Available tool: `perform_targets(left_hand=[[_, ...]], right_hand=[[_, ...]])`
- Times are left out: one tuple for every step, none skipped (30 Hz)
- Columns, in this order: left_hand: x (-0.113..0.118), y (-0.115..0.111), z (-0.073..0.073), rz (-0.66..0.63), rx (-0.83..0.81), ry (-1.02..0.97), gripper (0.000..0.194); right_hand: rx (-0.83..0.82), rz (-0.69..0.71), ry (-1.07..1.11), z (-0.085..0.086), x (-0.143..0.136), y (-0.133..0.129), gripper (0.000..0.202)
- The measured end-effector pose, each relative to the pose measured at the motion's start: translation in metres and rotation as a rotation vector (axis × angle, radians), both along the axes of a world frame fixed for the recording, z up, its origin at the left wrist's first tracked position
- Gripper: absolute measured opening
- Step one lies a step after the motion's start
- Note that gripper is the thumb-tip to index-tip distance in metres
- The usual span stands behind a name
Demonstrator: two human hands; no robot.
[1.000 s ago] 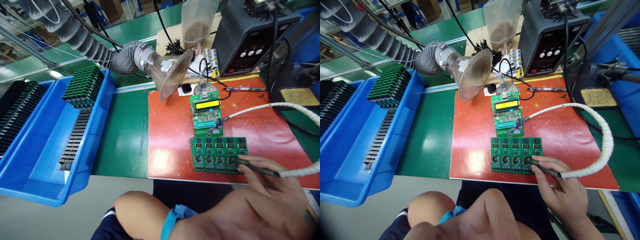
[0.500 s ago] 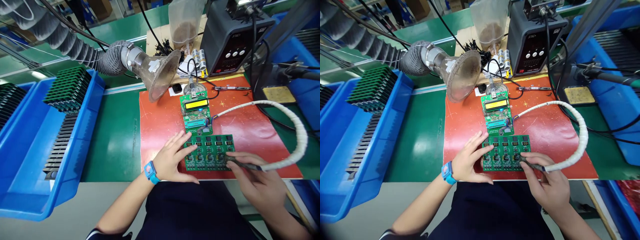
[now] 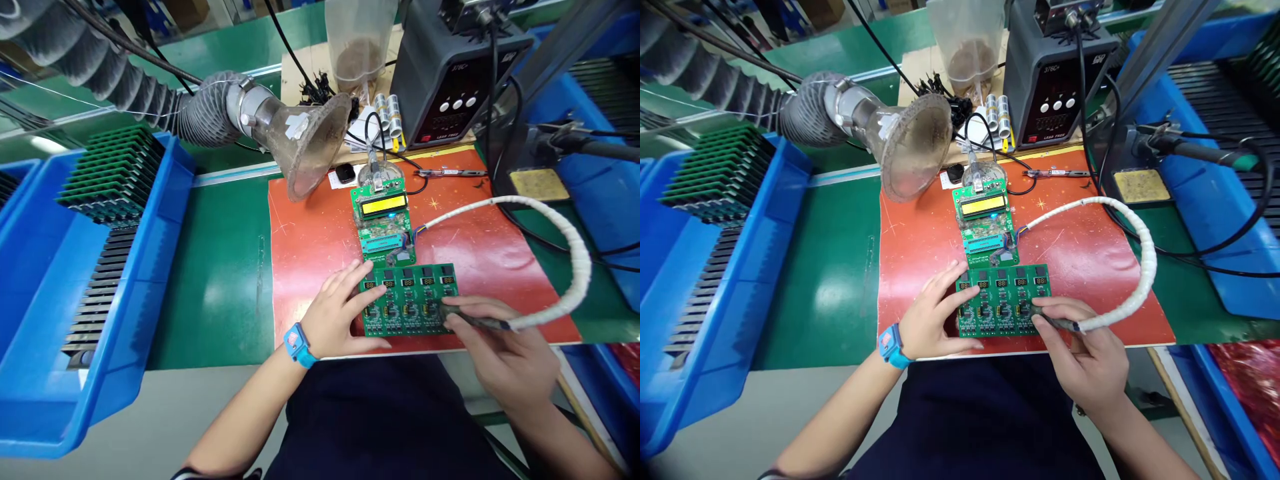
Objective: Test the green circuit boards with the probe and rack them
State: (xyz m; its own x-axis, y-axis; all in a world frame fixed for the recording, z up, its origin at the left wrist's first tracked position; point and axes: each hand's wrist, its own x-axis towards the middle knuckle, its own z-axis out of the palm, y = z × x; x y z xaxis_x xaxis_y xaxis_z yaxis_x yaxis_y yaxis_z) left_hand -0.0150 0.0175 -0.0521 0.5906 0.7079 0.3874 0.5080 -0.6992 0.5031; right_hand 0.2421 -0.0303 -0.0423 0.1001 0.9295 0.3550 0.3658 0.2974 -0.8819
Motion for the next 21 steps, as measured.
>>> perform_targets(left_hand=[[0.0000, 0.0000, 0.0000, 0.002, -0.001, -0.004, 0.084], [0.0002, 0.0000, 0.0000, 0.001, 0.001, -0.009, 0.084], [0.0005, 0.0000, -0.0001, 0.002, 0.005, -0.015, 0.084], [0.0009, -0.0001, -0.0002, 0.005, 0.012, -0.019, 0.083], [0.0014, -0.0001, -0.0002, 0.009, 0.018, -0.020, 0.081], [0.0018, 0.0000, -0.0003, 0.012, 0.025, -0.020, 0.080], [0.0022, 0.0000, -0.0002, 0.015, 0.032, -0.021, 0.079], [0.0024, 0.0001, -0.0001, 0.018, 0.037, -0.021, 0.078], [0.0026, 0.0001, 0.0001, 0.019, 0.041, -0.020, 0.078], [0.0026, 0.0003, 0.0002, 0.018, 0.042, -0.018, 0.077], [0.0027, 0.0004, 0.0001, 0.019, 0.043, -0.019, 0.076], [0.0027, 0.0005, -0.0001, 0.018, 0.042, -0.019, 0.076], [0.0027, 0.0007, -0.0005, 0.018, 0.042, -0.020, 0.076], [0.0028, 0.0009, -0.0010, 0.017, 0.043, -0.022, 0.076], [0.0029, 0.0011, -0.0016, 0.017, 0.043, -0.024, 0.077], [0.0030, 0.0014, -0.0022, 0.017, 0.044, -0.028, 0.077], [0.0031, 0.0015, -0.0027, 0.018, 0.045, -0.030, 0.077], [0.0032, 0.0017, -0.0030, 0.020, 0.046, -0.031, 0.077], [0.0033, 0.0018, -0.0032, 0.021, 0.048, -0.032, 0.077], [0.0034, 0.0018, -0.0033, 0.022, 0.048, -0.032, 0.077], [0.0034, 0.0018, -0.0033, 0.021, 0.049, -0.032, 0.077]], right_hand=[[-0.009, -0.002, 0.005, -0.0002, 0.0000, -0.0003, 0.021], [-0.017, -0.005, 0.012, -0.0002, -0.0001, -0.0005, 0.020], [-0.018, -0.010, 0.020, -0.0001, -0.0003, -0.0007, 0.020], [-0.018, -0.015, 0.025, 0.0001, -0.0006, -0.0007, 0.019], [-0.016, -0.017, 0.029, 0.0005, -0.0009, -0.0008, 0.019], [-0.017, -0.019, 0.031, 0.0010, -0.0012, -0.0008, 0.018], [-0.018, -0.020, 0.034, 0.0016, -0.0016, -0.0008, 0.018], [-0.020, -0.020, 0.037, 0.0021, -0.0018, -0.0008, 0.017], [-0.022, -0.020, 0.041, 0.0025, -0.0021, -0.0009, 0.017], [-0.027, -0.022, 0.046, 0.0028, -0.0022, -0.0010, 0.017], [-0.033, -0.025, 0.048, 0.0030, -0.0022, -0.0011, 0.017], [-0.038, -0.027, 0.049, 0.0032, -0.0021, -0.0013, 0.016], [-0.044, -0.029, 0.051, 0.0033, -0.0020, -0.0015, 0.016], [-0.054, -0.030, 0.053, 0.0035, -0.0018, -0.0016, 0.015], [-0.064, -0.031, 0.055, 0.0037, -0.0016, -0.0017, 0.014], [-0.073, -0.031, 0.057, 0.0040, -0.0015, -0.0016, 0.013], [-0.080, -0.033, 0.059, 0.0044, -0.0014, -0.0014, 0.012], [-0.084, -0.036, 0.062, 0.0049, -0.0014, -0.0011, 0.011], [-0.086, -0.038, 0.064, 0.0055, -0.0015, -0.0009, 0.010], [-0.085, -0.039, 0.069, 0.0062, -0.0015, -0.0006, 0.010], [-0.086, -0.040, 0.076, 0.0070, -0.0016, -0.0005, 0.011]])
